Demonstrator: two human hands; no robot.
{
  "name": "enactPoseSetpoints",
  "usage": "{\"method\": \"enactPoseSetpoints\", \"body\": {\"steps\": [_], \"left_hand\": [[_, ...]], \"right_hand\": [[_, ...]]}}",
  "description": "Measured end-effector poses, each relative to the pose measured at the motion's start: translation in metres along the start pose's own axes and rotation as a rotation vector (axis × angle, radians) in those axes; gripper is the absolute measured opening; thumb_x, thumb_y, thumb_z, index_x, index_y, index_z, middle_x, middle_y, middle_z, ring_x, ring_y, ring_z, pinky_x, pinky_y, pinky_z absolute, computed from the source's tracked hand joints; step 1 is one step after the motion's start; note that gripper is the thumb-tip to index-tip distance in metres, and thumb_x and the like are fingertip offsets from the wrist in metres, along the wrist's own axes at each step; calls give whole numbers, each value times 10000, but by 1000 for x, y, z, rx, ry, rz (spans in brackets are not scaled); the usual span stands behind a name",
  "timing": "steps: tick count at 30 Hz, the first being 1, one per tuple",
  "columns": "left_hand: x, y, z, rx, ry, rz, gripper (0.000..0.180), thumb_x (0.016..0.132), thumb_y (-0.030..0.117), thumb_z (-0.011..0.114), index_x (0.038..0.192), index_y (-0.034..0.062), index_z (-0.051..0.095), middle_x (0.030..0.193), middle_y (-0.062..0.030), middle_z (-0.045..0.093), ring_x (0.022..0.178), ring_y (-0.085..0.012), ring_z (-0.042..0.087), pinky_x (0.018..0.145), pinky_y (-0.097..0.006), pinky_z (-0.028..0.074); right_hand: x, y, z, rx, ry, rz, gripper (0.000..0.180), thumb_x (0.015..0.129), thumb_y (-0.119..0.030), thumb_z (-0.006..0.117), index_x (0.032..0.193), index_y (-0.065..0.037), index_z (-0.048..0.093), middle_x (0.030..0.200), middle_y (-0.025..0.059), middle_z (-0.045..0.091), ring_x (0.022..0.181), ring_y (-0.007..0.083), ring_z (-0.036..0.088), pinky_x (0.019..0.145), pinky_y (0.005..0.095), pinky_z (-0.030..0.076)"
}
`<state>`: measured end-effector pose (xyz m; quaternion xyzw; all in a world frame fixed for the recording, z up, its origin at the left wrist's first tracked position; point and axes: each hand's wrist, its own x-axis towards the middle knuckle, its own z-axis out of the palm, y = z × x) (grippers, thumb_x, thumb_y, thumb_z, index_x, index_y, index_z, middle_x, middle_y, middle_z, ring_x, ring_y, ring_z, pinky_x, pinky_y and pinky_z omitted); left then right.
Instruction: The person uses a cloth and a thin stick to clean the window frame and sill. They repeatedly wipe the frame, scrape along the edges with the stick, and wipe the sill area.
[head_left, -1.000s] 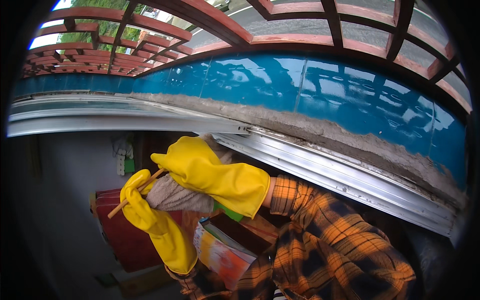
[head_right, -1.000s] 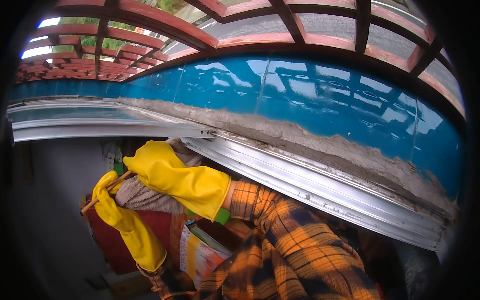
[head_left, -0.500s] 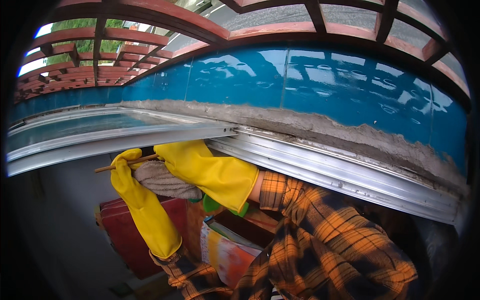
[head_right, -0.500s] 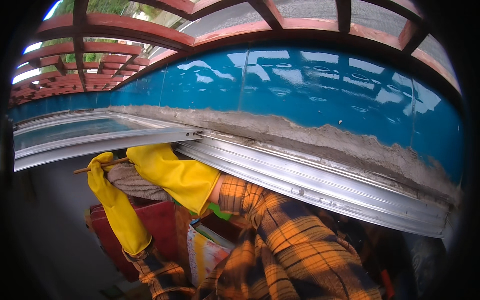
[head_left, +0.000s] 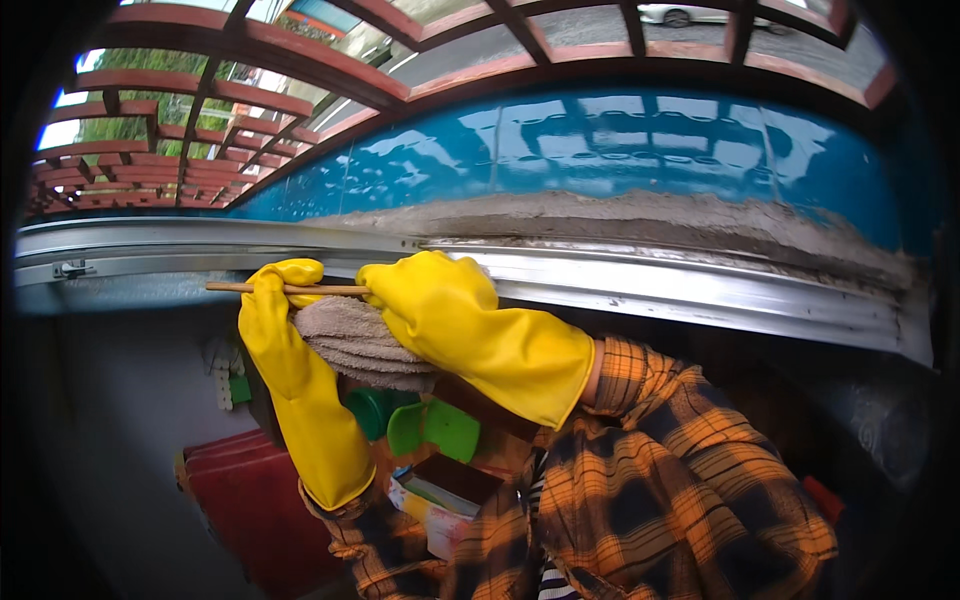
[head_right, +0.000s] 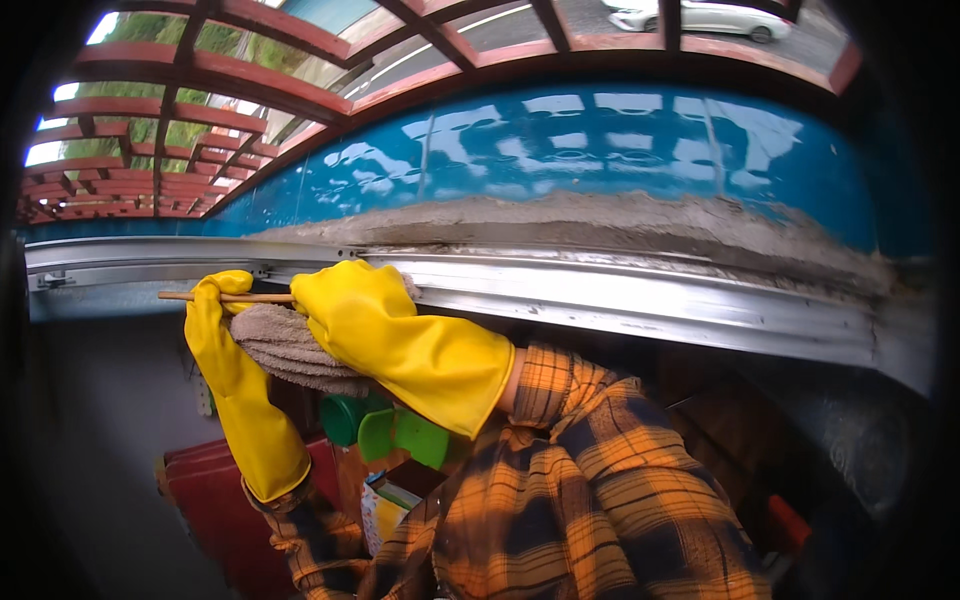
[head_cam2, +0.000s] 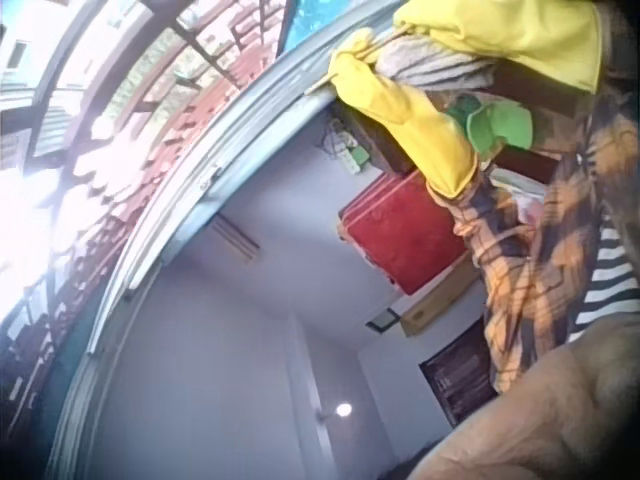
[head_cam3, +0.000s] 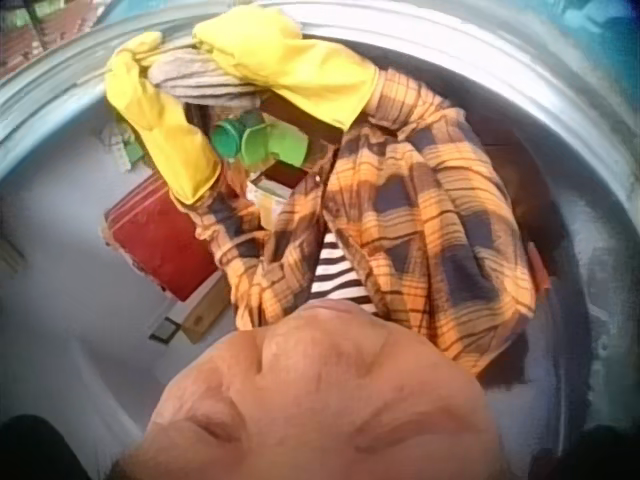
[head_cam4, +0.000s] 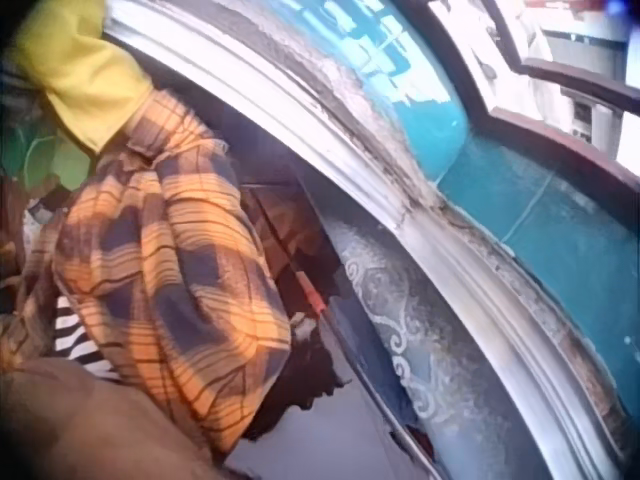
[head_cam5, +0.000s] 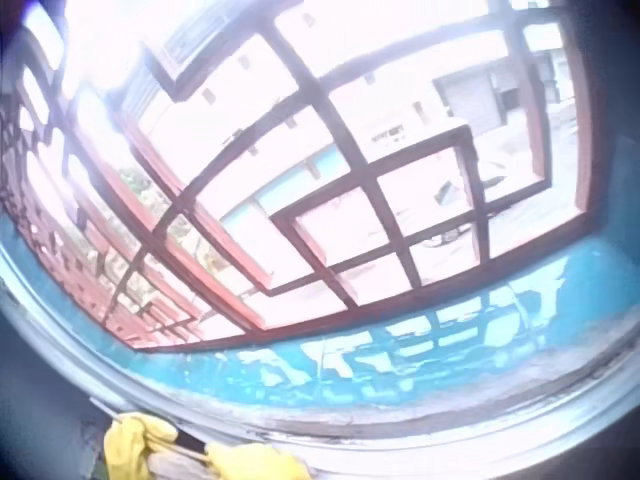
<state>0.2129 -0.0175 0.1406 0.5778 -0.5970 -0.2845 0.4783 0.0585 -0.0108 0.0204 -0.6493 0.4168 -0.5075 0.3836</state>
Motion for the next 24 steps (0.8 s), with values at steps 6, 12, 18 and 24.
{"method": "enactPoseSetpoints", "body": {"steps": [6, 12, 18, 24], "left_hand": [[-35, -18, 73, -245, -149, 126, 393, 1184, 224, 426, 1073, -41, 694, 1068, -138, 738, 916, -183, 674, 859, -326, 544], [-81, -9, 100, -505, -342, 142, 393, 1161, 239, 498, 1197, -82, 721, 1121, -191, 780, 944, -212, 725, 898, -330, 555], [-91, 35, 43, -164, -196, 335, 374, 1153, 218, 514, 1172, -81, 738, 1085, -161, 778, 910, -166, 688, 835, -276, 513], [-83, 28, 59, 17, -197, 385, 344, 1154, 197, 491, 1115, -54, 723, 1030, -117, 738, 903, -177, 668, 843, -300, 515]], "right_hand": [[-66, 2, -77, -428, 302, -166, 321, 887, -138, 749, 1208, -123, 754, 867, 130, 760, 812, 383, 731, 685, 518, 557], [-103, -19, -124, -616, 292, -207, 371, 895, -77, 760, 1266, -72, 761, 886, 119, 766, 810, 379, 730, 712, 490, 563], [-65, -50, -60, -143, 360, -388, 269, 932, -197, 764, 1191, -139, 719, 905, 166, 750, 859, 448, 705, 731, 558, 542], [-63, -39, -74, -33, 140, -160, 262, 953, -203, 720, 1207, -138, 717, 947, 199, 768, 928, 472, 729, 778, 594, 551]]}}
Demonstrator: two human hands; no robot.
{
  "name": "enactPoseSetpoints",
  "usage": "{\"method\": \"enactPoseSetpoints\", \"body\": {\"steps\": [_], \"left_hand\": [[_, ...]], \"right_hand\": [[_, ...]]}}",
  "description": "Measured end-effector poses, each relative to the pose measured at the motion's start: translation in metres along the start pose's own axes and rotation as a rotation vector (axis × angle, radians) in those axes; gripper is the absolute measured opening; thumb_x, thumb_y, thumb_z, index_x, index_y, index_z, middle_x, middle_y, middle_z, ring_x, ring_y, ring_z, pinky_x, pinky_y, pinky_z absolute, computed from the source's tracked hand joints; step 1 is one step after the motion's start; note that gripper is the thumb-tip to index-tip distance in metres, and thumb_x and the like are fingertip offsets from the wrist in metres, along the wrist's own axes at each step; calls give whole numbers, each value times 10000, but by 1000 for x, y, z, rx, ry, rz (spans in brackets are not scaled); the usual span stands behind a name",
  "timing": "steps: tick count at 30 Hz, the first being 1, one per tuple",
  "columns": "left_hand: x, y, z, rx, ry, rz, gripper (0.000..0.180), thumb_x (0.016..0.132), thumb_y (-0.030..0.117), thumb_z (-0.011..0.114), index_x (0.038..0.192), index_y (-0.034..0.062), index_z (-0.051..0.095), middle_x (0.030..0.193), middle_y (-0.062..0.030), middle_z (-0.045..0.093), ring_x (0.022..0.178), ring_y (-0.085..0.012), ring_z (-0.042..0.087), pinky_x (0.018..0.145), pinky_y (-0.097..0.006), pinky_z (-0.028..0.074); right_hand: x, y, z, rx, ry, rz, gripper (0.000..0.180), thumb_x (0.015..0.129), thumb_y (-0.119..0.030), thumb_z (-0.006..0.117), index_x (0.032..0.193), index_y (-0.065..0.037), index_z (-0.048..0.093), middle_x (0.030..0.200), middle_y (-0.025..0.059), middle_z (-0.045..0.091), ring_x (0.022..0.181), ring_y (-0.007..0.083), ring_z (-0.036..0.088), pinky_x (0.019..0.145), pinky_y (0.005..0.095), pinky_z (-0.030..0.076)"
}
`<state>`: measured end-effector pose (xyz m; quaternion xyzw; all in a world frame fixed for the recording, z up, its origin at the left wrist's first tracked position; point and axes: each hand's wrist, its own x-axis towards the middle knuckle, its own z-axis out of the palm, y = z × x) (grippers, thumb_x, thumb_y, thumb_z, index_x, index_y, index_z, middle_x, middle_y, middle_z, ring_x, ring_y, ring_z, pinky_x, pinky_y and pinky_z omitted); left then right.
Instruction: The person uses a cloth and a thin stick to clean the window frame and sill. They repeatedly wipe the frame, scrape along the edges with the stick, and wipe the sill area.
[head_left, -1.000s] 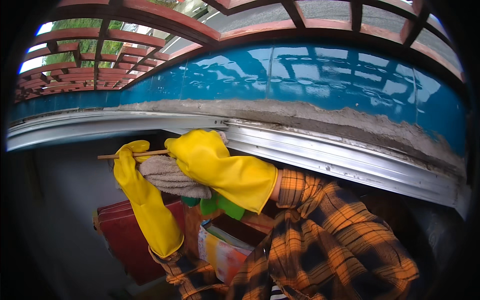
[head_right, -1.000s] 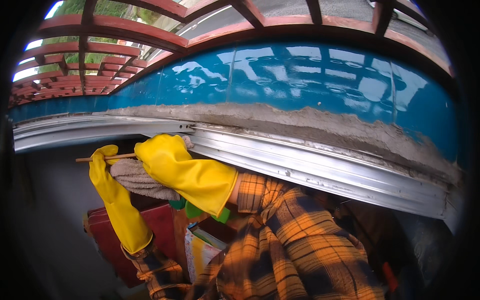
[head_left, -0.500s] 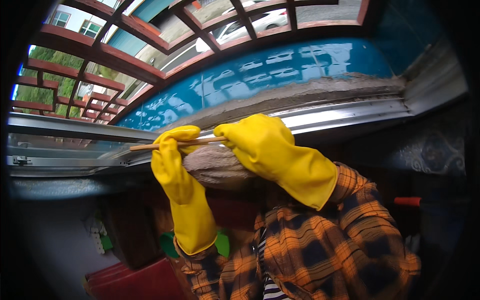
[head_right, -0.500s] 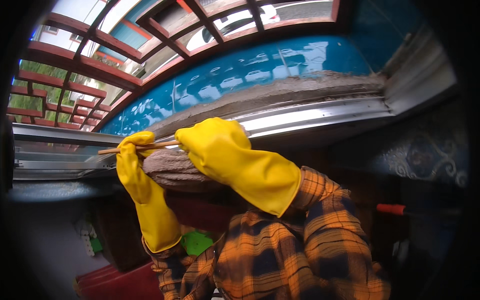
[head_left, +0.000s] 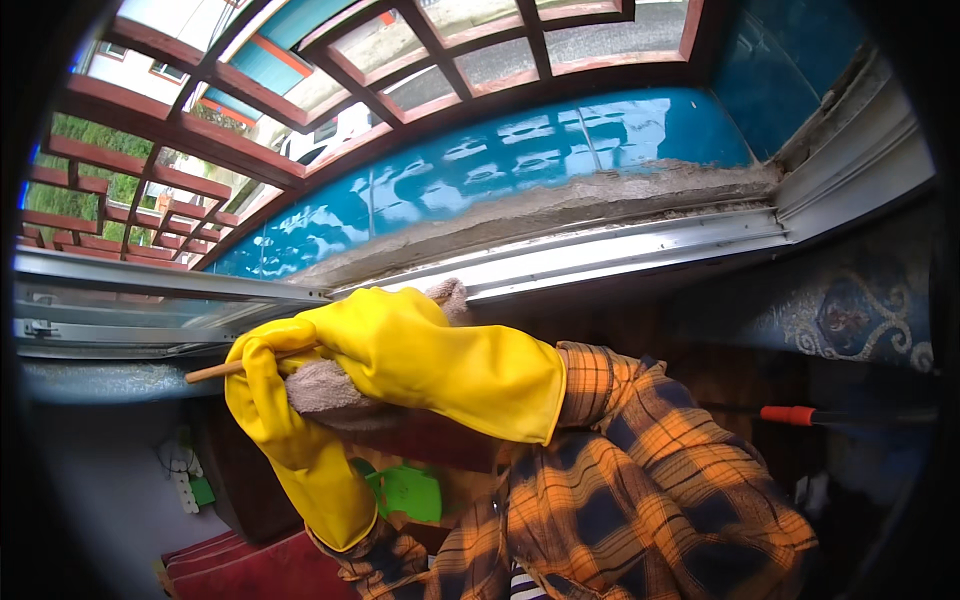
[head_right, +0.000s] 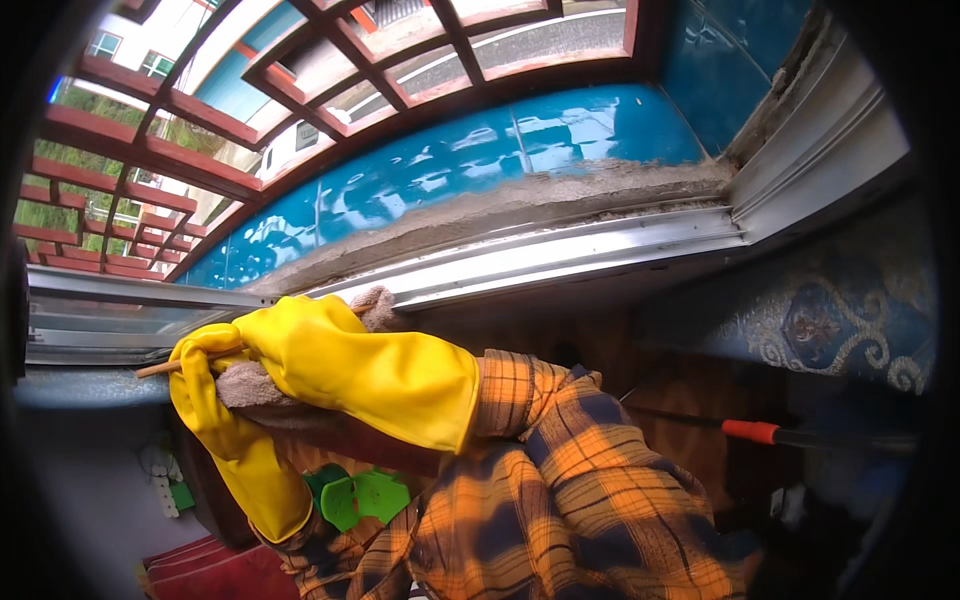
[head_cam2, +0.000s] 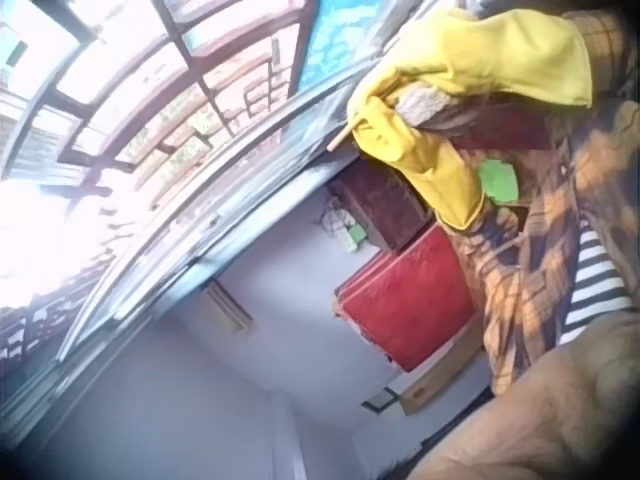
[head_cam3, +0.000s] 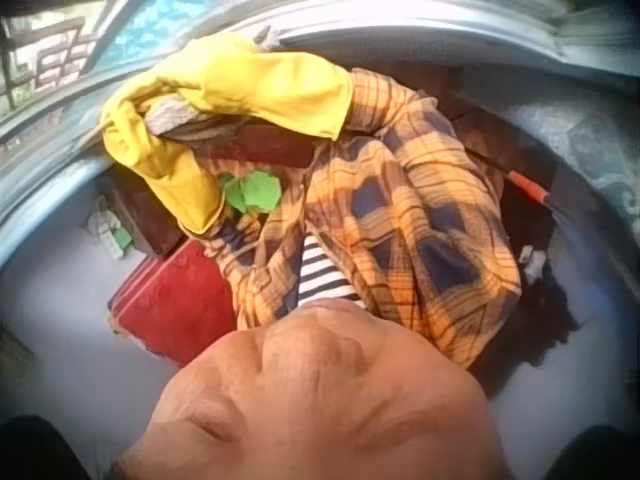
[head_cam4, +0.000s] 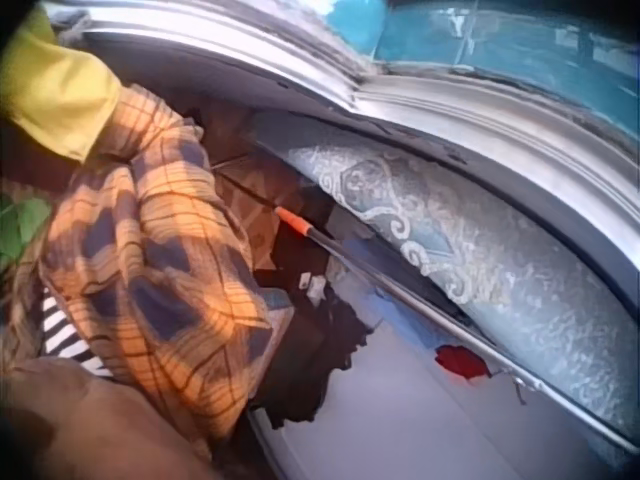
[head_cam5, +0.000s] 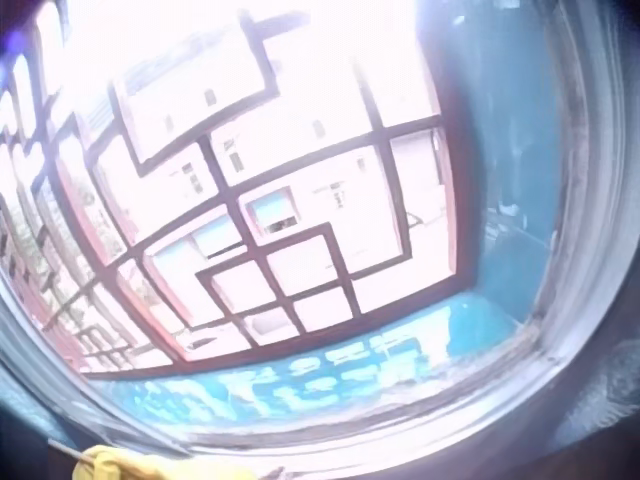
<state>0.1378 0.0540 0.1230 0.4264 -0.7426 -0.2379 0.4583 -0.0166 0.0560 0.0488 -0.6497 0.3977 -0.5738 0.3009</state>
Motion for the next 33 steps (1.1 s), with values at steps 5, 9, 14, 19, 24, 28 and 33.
{"method": "enactPoseSetpoints", "body": {"steps": [5, 9, 14, 19, 24, 28, 33], "left_hand": [[11, -12, 30, 715, -104, 469, 206, 1092, 82, 555, 1099, -55, 710, 1072, -212, 732, 956, -358, 704, 889, -463, 562], [-5, -12, 90, -278, -130, -31, 164, 1114, 81, 607, 1199, -34, 687, 1108, -144, 735, 984, -237, 716, 846, -352, 578], [-19, -2, 187, -770, -206, -415, 195, 1134, 111, 623, 1243, -33, 694, 1076, -95, 757, 935, -149, 711, 804, -272, 562], [-50, -2, 207, -909, -281, -335, 234, 1133, 140, 618, 1245, -24, 741, 1137, -101, 768, 975, -168, 710, 875, -300, 563], [-52, 56, 113, 49, 61, 254, 169, 1038, 121, 601, 1053, -11, 705, 1013, -107, 707, 921, -230, 664, 858, -369, 539], [-42, 69, 103, -152, -47, 64, 611, 1173, 459, 389, 928, -6, 700, 899, -110, 666, 815, -204, 589, 794, -380, 463], [-39, 50, 96, -294, -162, 9, 552, 1188, 317, 367, 1069, -55, 756, 1083, -117, 732, 946, -183, 647, 852, -323, 500]], "right_hand": [[-16, 14, -38, -170, -1, 126, 306, 962, -209, 691, 1262, -156, 709, 982, 212, 774, 936, 469, 735, 808, 602, 557], [-47, 21, -95, -427, 128, 15, 394, 923, -107, 667, 1309, -150, 734, 920, 153, 716, 842, 415, 684, 751, 546, 546], [-83, 17, -176, -635, 156, 39, 245, 883, -53, 723, 1124, -57, 769, 841, 179, 698, 771, 427, 671, 723, 536, 540], [-95, -21, -215, -962, 119, -40, 485, 823, -163, 827, 1297, -62, 804, 741, 85, 692, 676, 300, 692, 637, 444, 535], [-76, -47, -155, -658, 163, -214, 509, 908, -312, 773, 1348, -59, 753, 818, 122, 734, 744, 339, 731, 663, 484, 556], [-79, -40, -135, -522, 294, -229, 510, 914, -279, 768, 1390, -97, 752, 845, 103, 752, 751, 339, 727, 682, 485, 551], [-81, -23, -125, -483, 303, -177, 524, 890, -263, 799, 1390, -111, 758, 842, 89, 753, 753, 323, 724, 704, 475, 553]]}}
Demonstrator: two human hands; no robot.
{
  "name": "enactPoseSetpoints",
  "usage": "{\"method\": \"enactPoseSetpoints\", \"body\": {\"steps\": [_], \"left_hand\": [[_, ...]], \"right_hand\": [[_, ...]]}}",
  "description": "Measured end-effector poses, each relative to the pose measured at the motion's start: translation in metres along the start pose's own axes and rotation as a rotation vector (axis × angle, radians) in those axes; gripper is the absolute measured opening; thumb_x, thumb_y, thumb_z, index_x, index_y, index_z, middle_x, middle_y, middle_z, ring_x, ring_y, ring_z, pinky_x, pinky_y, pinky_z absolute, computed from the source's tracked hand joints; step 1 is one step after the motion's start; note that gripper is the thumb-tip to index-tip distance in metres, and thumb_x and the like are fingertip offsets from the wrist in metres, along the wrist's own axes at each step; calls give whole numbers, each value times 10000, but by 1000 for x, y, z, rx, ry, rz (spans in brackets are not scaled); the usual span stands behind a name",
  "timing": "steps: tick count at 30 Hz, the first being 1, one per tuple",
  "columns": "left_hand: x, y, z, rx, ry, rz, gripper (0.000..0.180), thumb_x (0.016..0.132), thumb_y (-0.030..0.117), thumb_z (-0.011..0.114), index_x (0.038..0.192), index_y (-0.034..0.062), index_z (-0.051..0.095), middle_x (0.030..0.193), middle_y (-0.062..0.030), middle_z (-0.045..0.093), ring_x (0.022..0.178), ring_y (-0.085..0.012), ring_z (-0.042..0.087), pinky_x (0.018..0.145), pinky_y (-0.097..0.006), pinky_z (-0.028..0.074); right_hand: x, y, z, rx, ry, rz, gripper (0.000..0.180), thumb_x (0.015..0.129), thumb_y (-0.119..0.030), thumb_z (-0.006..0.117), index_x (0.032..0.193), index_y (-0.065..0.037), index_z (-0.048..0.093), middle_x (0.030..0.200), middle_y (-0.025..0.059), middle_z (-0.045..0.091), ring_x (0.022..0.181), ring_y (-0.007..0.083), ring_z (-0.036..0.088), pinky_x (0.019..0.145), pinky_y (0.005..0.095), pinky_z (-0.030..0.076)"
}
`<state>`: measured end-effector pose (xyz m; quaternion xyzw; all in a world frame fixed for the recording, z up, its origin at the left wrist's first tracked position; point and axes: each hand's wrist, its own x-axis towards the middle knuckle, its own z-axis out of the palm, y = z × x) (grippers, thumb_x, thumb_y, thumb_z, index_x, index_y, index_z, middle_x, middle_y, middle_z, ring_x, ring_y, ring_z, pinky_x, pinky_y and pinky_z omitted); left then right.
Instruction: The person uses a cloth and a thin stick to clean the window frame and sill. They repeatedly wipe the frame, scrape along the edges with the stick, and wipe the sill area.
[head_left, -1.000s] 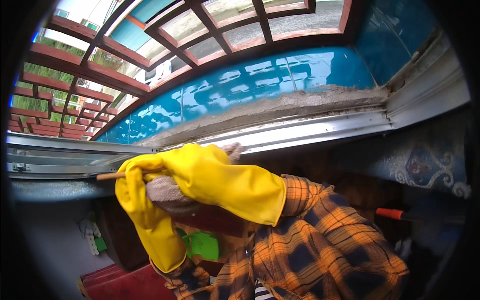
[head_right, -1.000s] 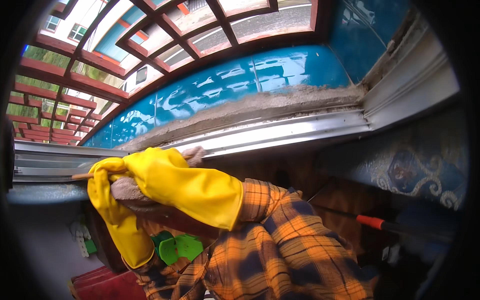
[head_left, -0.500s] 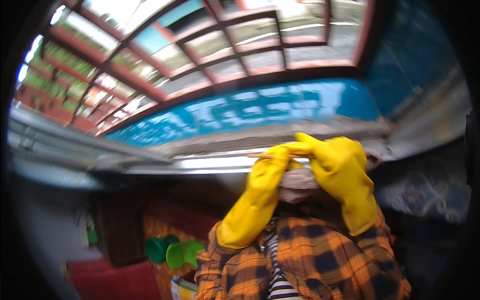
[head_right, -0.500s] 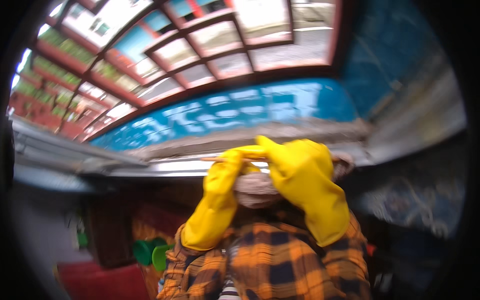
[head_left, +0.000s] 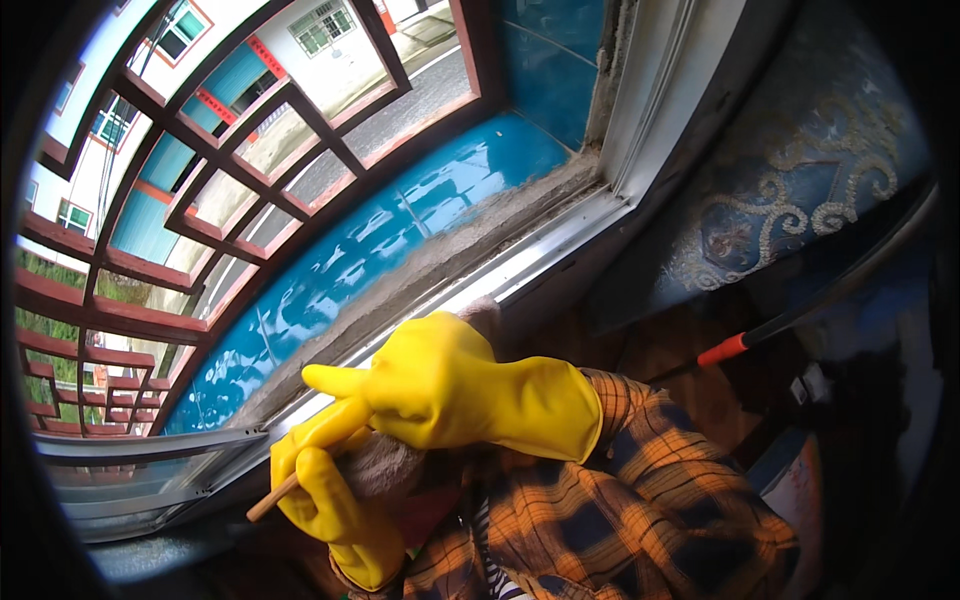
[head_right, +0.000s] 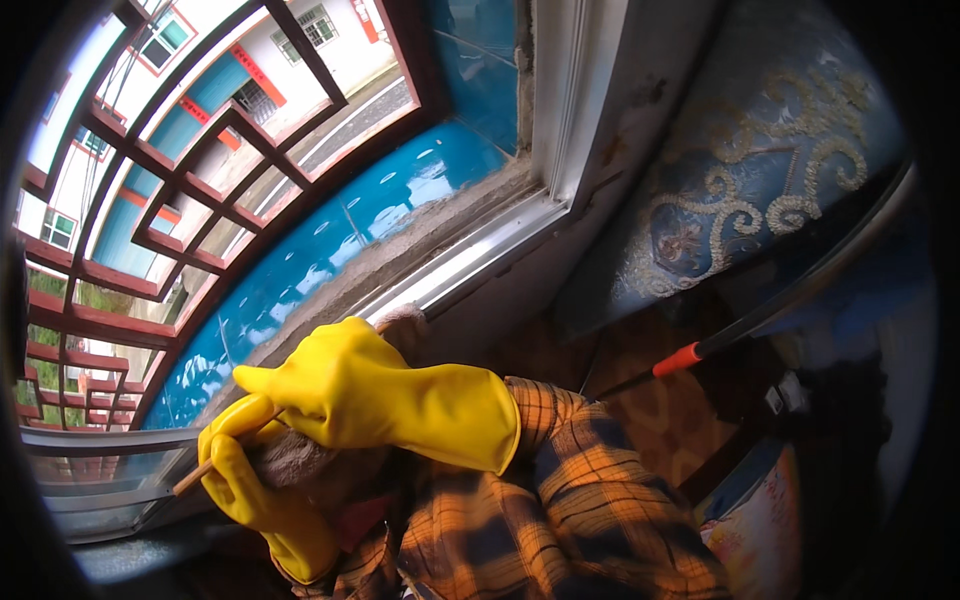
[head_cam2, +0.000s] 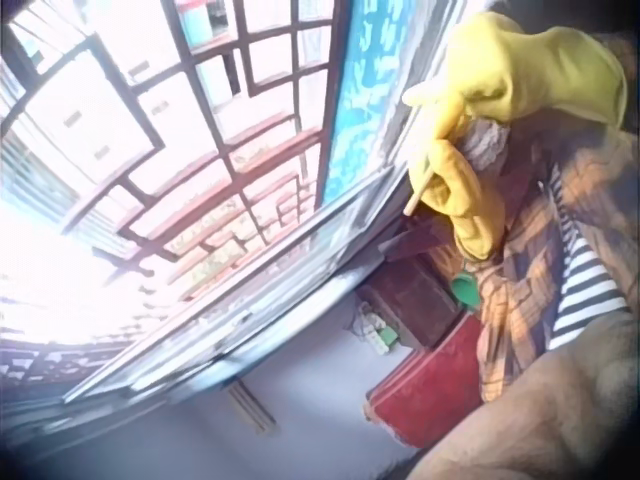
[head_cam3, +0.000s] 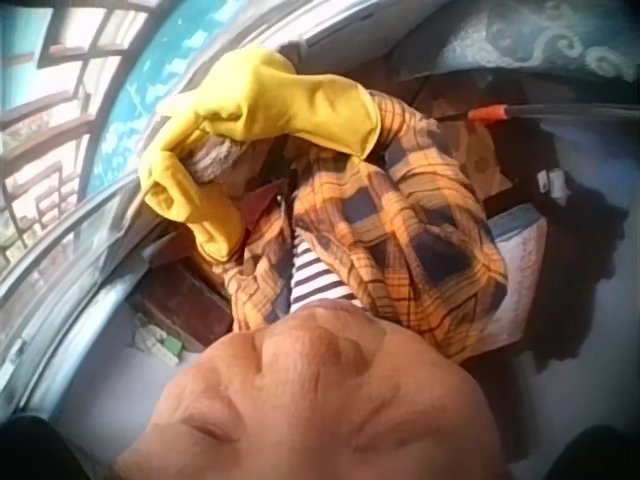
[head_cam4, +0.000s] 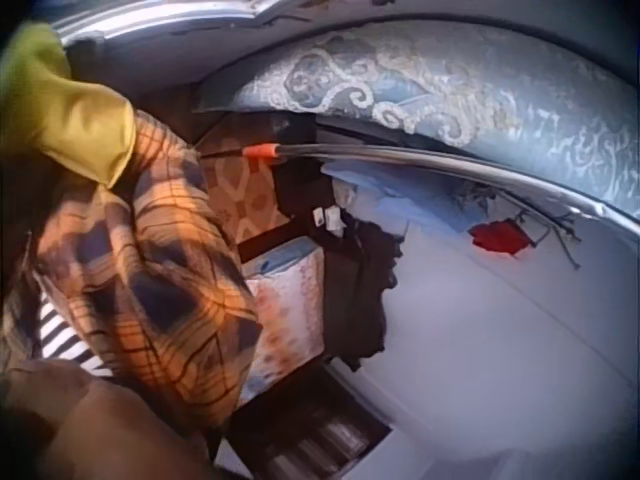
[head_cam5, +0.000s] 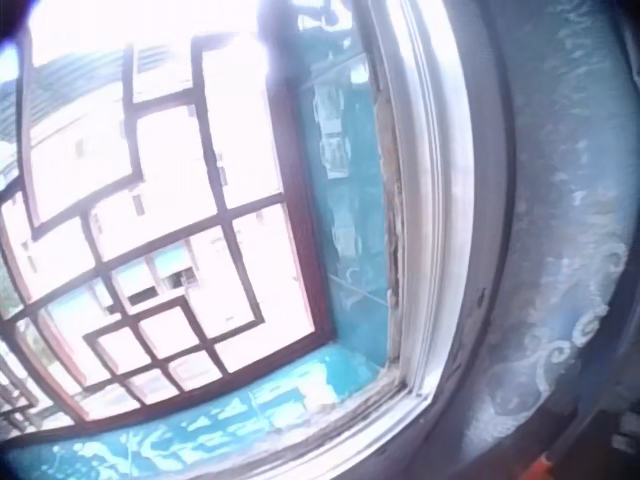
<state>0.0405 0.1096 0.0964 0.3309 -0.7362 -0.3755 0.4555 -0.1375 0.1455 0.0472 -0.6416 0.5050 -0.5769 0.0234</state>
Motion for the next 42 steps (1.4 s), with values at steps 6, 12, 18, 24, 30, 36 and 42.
{"method": "enactPoseSetpoints", "body": {"steps": [6, 12, 18, 24, 30, 36, 42], "left_hand": [[22, -6, 37, -149, -77, -49, 375, 1162, 236, 515, 1082, -51, 742, 1028, -112, 745, 843, -145, 660, 784, -289, 504], [78, 9, 84, -270, -180, -125, 281, 1151, 200, 579, 1170, -48, 711, 1063, -104, 744, 923, -149, 693, 836, -279, 538], [82, -53, 118, -431, -490, -302, 281, 1137, 152, 610, 1311, -26, 740, 1075, -88, 778, 898, -136, 663, 826, -281, 530], [93, -24, 96, -9, -767, -279, 526, 1022, 431, 756, 1480, 180, 692, 1097, -193, 791, 947, -359, 787, 805, -418, 598], [70, -62, 81, 25, -929, -86, 620, 1006, 481, 734, 1587, 322, 586, 1333, -201, 739, 1097, -432, 753, 926, -464, 624], [95, -68, 72, -201, -1005, -214, 351, 1069, 340, 707, 1403, 235, 738, 1281, -155, 760, 1089, -382, 759, 936, -426, 597], [81, -78, 88, -550, -795, -175, 268, 1047, 77, 732, 1313, 66, 766, 1239, -133, 784, 1059, -223, 761, 941, -332, 579]], "right_hand": [[-5, 31, -18, 25, 66, 44, 489, 893, -164, 812, 1378, -126, 760, 959, 132, 794, 828, 369, 747, 757, 484, 592], [8, 49, -48, 116, 172, 190, 412, 912, -113, 783, 1323, -138, 763, 972, 171, 779, 879, 411, 749, 761, 509, 607], [-9, 83, -84, -373, 24, 170, 491, 859, -119, 794, 1349, -146, 782, 874, 112, 751, 780, 348, 720, 703, 473, 583], [7, 59, -111, -373, -47, 346, 593, 842, 25, 691, 1407, -142, 769, 992, 167, 786, 825, 359, 732, 795, 450, 605], [17, 24, -116, -214, 389, 659, 372, 1065, -92, 615, 1406, -10, 739, 1152, 109, 822, 644, 95, 673, 627, 258, 546], [-2, 6, -131, -178, 471, 930, 320, 1127, -145, 638, 1371, 37, 738, 842, 26, 766, 490, 46, 569, 479, 200, 432], [-84, -12, -187, -443, 769, 468, 560, 1225, -331, 386, 1390, 124, 668, 799, 99, 712, 596, 113, 527, 646, 248, 499]]}}
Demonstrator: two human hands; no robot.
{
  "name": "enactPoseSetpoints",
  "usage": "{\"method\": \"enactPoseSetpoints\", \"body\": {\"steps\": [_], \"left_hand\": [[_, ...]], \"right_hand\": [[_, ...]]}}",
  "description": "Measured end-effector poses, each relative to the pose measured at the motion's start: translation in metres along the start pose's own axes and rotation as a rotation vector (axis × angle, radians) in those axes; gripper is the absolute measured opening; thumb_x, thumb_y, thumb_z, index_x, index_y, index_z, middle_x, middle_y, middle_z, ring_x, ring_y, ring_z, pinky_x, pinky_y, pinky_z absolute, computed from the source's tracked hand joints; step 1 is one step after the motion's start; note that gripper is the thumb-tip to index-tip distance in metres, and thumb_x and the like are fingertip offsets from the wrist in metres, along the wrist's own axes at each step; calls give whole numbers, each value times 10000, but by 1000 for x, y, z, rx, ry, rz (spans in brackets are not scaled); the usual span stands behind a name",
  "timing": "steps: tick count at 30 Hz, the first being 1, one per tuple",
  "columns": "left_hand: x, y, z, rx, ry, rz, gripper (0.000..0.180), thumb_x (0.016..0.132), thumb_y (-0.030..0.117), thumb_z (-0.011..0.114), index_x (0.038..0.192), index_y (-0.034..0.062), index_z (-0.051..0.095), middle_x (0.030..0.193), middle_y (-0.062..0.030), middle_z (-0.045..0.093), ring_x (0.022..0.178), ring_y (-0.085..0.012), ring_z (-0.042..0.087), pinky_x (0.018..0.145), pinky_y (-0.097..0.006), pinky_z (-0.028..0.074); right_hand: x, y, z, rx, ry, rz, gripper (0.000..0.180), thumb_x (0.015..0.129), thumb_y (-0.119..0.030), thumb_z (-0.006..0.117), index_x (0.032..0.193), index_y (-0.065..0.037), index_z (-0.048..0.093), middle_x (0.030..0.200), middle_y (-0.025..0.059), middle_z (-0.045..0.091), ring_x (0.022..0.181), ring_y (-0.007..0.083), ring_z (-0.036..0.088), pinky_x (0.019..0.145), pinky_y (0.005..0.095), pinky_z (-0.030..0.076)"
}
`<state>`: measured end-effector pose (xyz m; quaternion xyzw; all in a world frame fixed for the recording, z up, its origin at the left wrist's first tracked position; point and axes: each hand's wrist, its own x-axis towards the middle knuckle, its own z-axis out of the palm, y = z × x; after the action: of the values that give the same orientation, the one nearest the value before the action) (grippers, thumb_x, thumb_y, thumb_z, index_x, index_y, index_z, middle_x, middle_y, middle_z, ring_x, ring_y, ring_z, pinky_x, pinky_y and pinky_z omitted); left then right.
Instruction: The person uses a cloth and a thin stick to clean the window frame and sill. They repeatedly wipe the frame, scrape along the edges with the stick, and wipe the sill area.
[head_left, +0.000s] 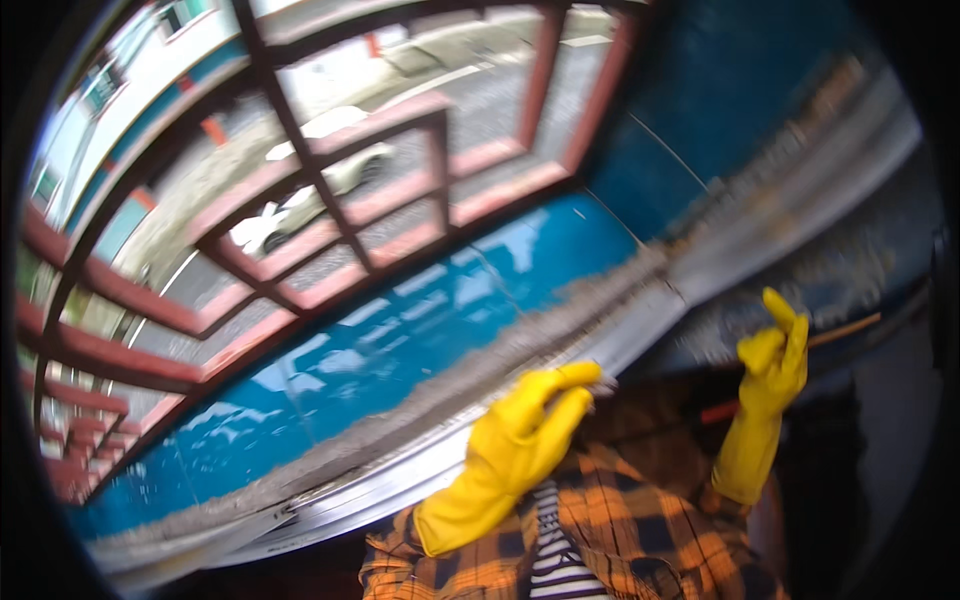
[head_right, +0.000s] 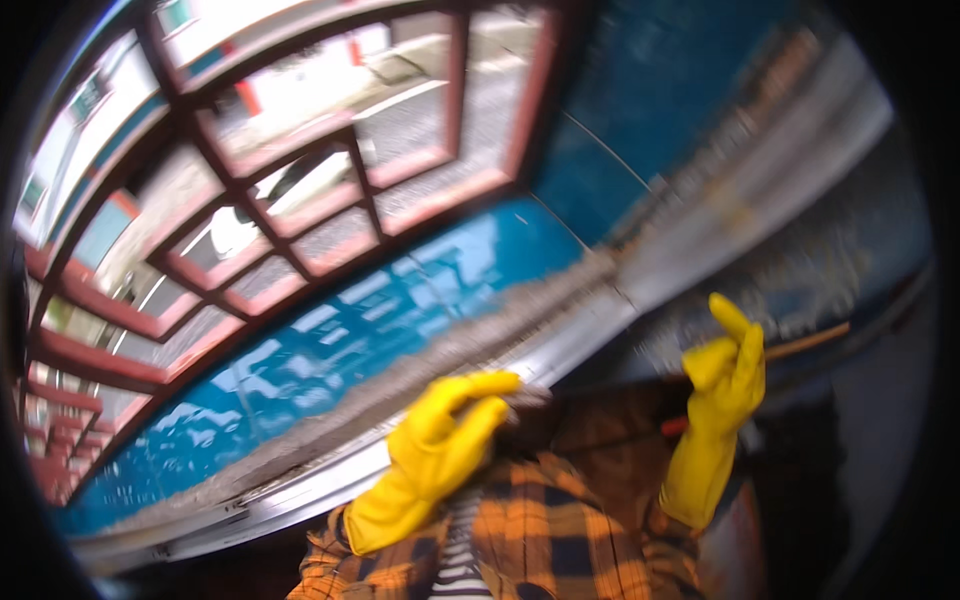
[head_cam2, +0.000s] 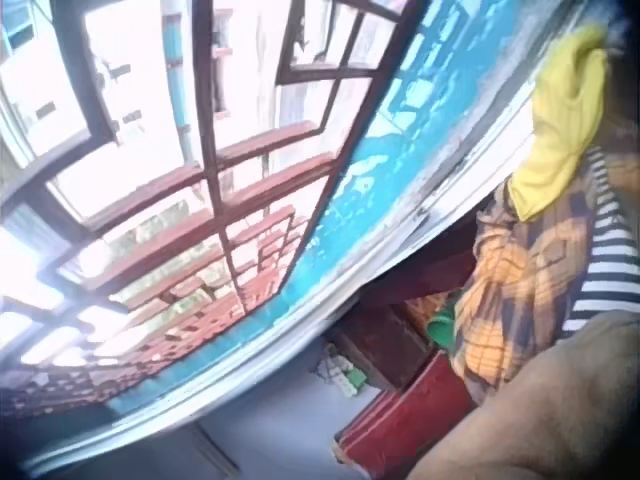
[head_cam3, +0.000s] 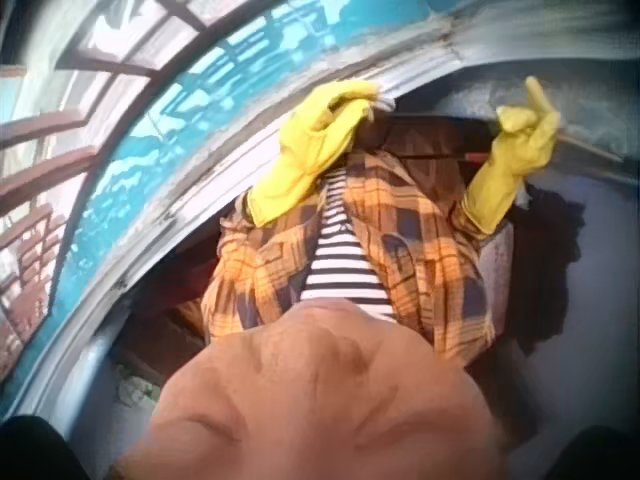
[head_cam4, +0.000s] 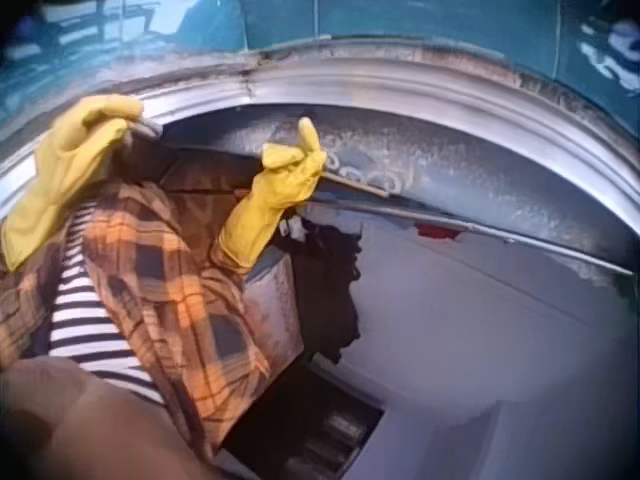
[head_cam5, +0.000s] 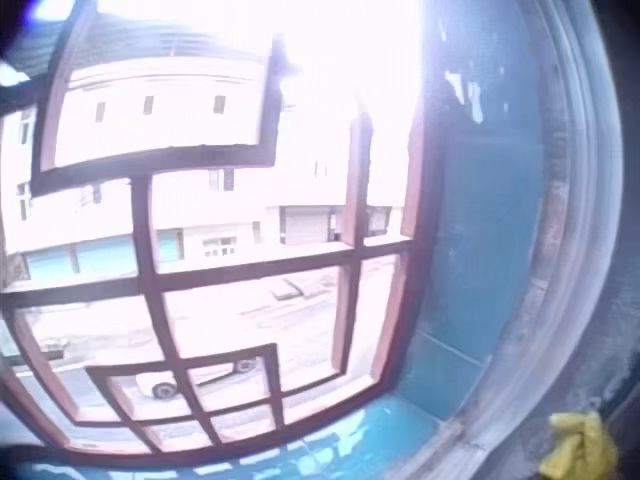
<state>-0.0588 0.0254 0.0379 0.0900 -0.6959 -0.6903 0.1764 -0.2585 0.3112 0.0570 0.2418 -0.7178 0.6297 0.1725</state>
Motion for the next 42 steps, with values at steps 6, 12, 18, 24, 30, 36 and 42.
{"method": "enactPoseSetpoints", "body": {"steps": [6, 12, 18, 24, 30, 36, 42], "left_hand": [[1, -2, -1, -241, 97, -136, 315, 1055, 53, 716, 1364, -13, 716, 1129, -97, 758, 935, -131, 675, 861, -270, 512], [11, -2, 1, -204, 91, -185, 559, 920, 98, 871, 1436, -1, 683, 1342, -115, 739, 1209, -194, 689, 1105, -343, 493], [23, 6, 16, -191, 119, -134, 567, 938, 67, 840, 1462, -27, 645, 1476, -150, 688, 1337, -239, 644, 1194, -391, 436], [35, 40, 43, 7, 79, 74, 617, 898, 30, 828, 1487, -33, 655, 1336, -164, 762, 1099, -221, 734, 1006, -352, 541], [33, 44, 75, 227, -568, 408, 539, 911, 34, 804, 1439, 0, 702, 1243, -162, 789, 1017, -262, 765, 909, -371, 589], [34, 65, 109, 368, -1196, 305, 470, 942, 52, 782, 1410, 63, 737, 1195, -151, 798, 965, -305, 784, 845, -384, 620], [0, 14, 114, 122, -1024, 154, 438, 982, 95, 766, 1418, 127, 746, 1196, -143, 797, 960, -353, 786, 831, -402, 642]], "right_hand": [[-6, -30, 6, 18, -195, 158, 822, 1184, -584, 287, 1399, 104, 682, 950, 176, 786, 804, 224, 734, 819, 302, 587], [-36, -1, 6, 478, -338, 376, 602, 1204, -353, 440, 1152, 149, 766, 680, 160, 732, 589, 238, 703, 622, 329, 618], [-53, -5, -8, 666, -668, 415, 282, 1097, -101, 646, 1109, 153, 769, 994, 254, 815, 847, 317, 823, 809, 379, 679], [-108, 28, 10, 600, -585, 693, 304, 1114, -190, 673, 1251, 63, 773, 1175, 207, 817, 1065, 266, 802, 927, 353, 632], [-146, 44, 4, 934, -169, 862, 367, 1160, -283, 597, 1332, 21, 711, 1163, 188, 811, 1062, 269, 785, 944, 398, 632], [-169, 50, -7, 1505, 185, 640, 418, 1224, -359, 431, 1382, -50, 664, 1260, 98, 768, 1135, 183, 697, 1049, 356, 567], [-157, 39, -23, 1388, 312, 457, 534, 1192, -486, 435, 1505, -87, 601, 1334, 230, 744, 1238, 351, 702, 1163, 546, 526]]}}
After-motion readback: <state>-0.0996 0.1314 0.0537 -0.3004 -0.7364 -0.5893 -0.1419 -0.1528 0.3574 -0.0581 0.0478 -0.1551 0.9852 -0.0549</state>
